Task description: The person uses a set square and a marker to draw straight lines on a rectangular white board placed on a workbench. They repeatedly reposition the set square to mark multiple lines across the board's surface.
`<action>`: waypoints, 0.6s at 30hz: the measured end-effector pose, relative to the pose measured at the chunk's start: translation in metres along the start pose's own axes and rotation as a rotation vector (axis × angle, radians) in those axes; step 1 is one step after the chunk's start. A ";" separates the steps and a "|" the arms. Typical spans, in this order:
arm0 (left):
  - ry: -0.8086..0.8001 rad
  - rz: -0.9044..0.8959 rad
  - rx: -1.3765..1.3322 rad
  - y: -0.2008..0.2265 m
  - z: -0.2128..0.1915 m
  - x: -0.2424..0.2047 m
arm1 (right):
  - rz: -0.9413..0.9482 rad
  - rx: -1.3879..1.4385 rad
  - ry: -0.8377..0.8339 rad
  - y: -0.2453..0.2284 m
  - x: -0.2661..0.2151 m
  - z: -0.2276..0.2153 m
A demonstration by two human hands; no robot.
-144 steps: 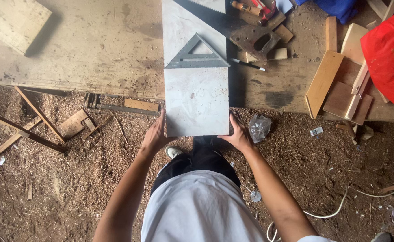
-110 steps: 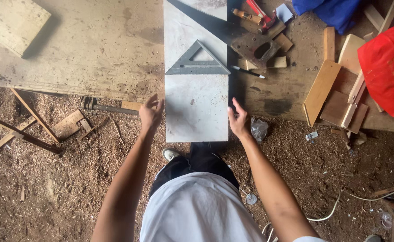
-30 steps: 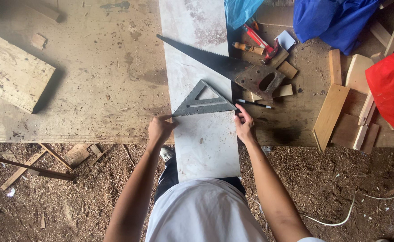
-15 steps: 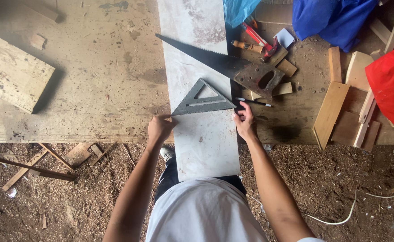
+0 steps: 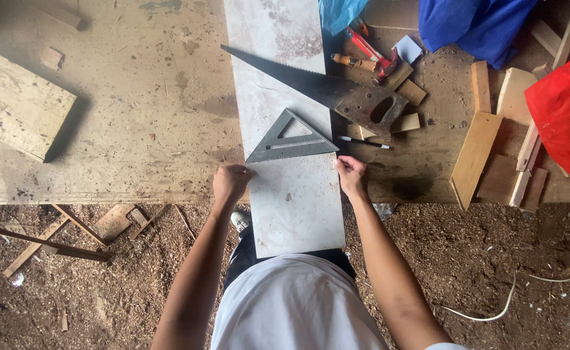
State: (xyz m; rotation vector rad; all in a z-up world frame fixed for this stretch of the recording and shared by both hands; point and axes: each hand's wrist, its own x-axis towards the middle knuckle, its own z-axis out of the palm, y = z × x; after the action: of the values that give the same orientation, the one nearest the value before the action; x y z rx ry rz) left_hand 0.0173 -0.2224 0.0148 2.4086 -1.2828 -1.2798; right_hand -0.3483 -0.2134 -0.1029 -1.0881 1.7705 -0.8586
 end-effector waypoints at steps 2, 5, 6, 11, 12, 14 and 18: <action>0.009 0.024 -0.018 -0.003 0.003 0.000 | -0.056 0.047 0.007 0.006 0.000 0.000; 0.014 0.032 -0.037 -0.004 0.004 0.003 | -0.039 0.109 0.018 0.009 0.006 0.004; 0.011 0.027 -0.040 -0.006 0.005 0.002 | -0.012 0.128 0.022 0.009 0.005 0.005; 0.012 0.020 -0.045 -0.008 0.007 0.001 | -0.008 0.044 0.000 -0.001 0.002 0.000; 0.016 0.022 -0.048 -0.009 0.008 0.001 | -0.004 0.007 0.001 -0.005 0.000 -0.002; 0.025 0.037 -0.050 -0.008 0.009 0.003 | -0.003 0.041 0.004 -0.013 0.000 -0.003; 0.016 0.027 -0.061 -0.014 0.011 0.002 | -0.016 -0.020 0.023 -0.021 -0.007 -0.003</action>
State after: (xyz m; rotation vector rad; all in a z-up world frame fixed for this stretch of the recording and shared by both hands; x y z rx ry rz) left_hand 0.0183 -0.2123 -0.0001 2.3473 -1.2483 -1.2708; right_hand -0.3425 -0.2150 -0.0815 -1.1104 1.7948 -0.8680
